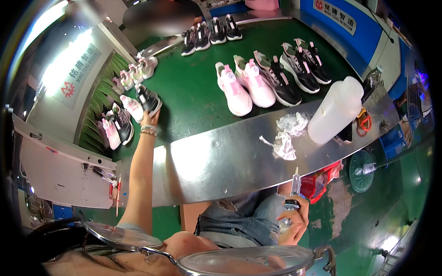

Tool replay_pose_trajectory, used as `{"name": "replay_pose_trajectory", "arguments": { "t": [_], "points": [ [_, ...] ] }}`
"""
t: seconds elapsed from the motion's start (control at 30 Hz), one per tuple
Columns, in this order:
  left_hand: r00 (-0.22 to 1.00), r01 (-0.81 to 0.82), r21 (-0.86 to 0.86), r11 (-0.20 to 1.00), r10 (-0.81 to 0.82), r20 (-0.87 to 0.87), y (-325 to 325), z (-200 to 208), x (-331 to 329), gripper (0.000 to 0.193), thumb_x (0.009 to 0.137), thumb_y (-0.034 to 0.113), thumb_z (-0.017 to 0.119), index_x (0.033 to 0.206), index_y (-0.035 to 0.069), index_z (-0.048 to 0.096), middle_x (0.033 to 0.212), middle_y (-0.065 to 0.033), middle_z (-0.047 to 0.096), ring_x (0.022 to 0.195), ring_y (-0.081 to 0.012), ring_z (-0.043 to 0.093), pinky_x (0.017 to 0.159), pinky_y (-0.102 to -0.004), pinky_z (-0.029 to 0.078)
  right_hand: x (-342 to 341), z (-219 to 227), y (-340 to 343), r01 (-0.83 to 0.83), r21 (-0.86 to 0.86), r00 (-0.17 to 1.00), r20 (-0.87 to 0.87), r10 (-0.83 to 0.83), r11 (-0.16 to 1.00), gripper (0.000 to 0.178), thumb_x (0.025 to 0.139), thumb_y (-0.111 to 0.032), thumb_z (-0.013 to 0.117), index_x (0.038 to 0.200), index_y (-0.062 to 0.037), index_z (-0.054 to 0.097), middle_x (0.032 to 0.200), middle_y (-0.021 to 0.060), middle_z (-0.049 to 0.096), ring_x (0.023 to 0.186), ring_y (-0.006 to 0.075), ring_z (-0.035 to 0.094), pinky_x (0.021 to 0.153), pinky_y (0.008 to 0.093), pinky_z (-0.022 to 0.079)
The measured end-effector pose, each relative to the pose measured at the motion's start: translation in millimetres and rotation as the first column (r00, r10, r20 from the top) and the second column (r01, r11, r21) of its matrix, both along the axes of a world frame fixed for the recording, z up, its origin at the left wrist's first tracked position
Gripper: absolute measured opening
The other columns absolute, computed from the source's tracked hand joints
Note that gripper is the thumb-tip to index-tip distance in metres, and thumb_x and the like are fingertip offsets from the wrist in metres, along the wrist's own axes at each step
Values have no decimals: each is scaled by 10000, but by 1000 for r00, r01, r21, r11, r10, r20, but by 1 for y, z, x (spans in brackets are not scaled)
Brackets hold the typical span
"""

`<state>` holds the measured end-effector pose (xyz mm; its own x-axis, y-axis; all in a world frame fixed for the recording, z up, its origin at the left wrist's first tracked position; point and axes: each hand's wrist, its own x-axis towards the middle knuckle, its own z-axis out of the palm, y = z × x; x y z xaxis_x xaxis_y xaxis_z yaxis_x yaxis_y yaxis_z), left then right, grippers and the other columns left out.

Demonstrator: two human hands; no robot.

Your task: The person applies adhesive to the seams and soles of various children's shoes using a syringe-like applicator. They pick up shoes from a conveyor belt, apply the liquid to the bonding areas, and then place the shoes back onto the belt.

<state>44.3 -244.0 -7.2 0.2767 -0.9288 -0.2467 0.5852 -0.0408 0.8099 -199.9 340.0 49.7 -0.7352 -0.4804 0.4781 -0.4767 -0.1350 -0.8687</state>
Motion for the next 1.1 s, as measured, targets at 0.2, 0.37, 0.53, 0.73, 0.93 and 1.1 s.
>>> {"name": "replay_pose_trajectory", "arguments": {
  "t": [0.2, 0.37, 0.53, 0.73, 0.93, 1.1],
  "points": [
    [656, -540, 182, 822, 276, 702, 33, -10, -48, 891, 636, 145, 750, 1338, 89, 204, 1193, -279, 425, 1024, -400, 509, 961, -458, 356, -35, -7, -16, -84, 101, 996, 38, 80, 991, 635, 926, -461, 268, 619, 19, 548, 998, 168, 507, 732, 223, 514, 622, 309, 395],
    [562, 599, -119, 792, -310, 767, 81, 5, -117, 278, 834, 243, 582, 960, -4, 565, 868, -118, 597, 771, -230, 558, 787, -363, 454, -71, -22, -52, -260, 86, 966, 13, 259, 962, 595, 931, -421, 303, 627, 24, 555, 1002, 158, 511, 665, 195, 527, 605, 296, 397],
    [-76, 910, 403, -102, -994, -81, 167, 40, -222, 701, 853, 577, 409, 1255, 9, 324, 1158, -247, 506, 1046, -363, 531, 901, -429, 443, -106, -46, -71, -185, 70, 970, 171, 171, 980, 630, 952, -411, 261, 620, 41, 547, 1004, 130, 517, 645, 180, 527, 641, 291, 405],
    [87, 981, 136, 136, -945, 316, 185, 17, -280, 674, 731, 452, 690, 1188, 63, 383, 1074, -143, 523, 999, -251, 503, 810, -361, 458, -110, -41, -63, -146, 0, 954, 265, 141, 989, 654, 959, -444, 220, 720, 51, 575, 927, 116, 545, 637, 152, 517, 638, 262, 400],
    [379, 911, 226, 345, -917, -127, 188, 50, -278, 318, 767, 194, 696, 1005, 53, 538, 906, -54, 580, 634, -90, 485, 416, -163, 360, -111, -52, -55, -134, 6, 923, 365, 122, 991, 573, 963, -435, 226, 959, 45, 539, 689, 59, 555, 643, 115, 503, 631, 251, 393],
    [155, 894, 429, 126, -987, -35, 281, 51, -91, 333, 829, 178, 601, 1108, 16, 516, 988, -76, 598, 823, -168, 584, 654, -251, 475, -110, -55, -50, -117, -44, 926, 357, 125, 992, 652, 965, -418, 227, 654, 57, 548, 904, 111, 561, 662, 144, 514, 656, 273, 397]
  ]
}}
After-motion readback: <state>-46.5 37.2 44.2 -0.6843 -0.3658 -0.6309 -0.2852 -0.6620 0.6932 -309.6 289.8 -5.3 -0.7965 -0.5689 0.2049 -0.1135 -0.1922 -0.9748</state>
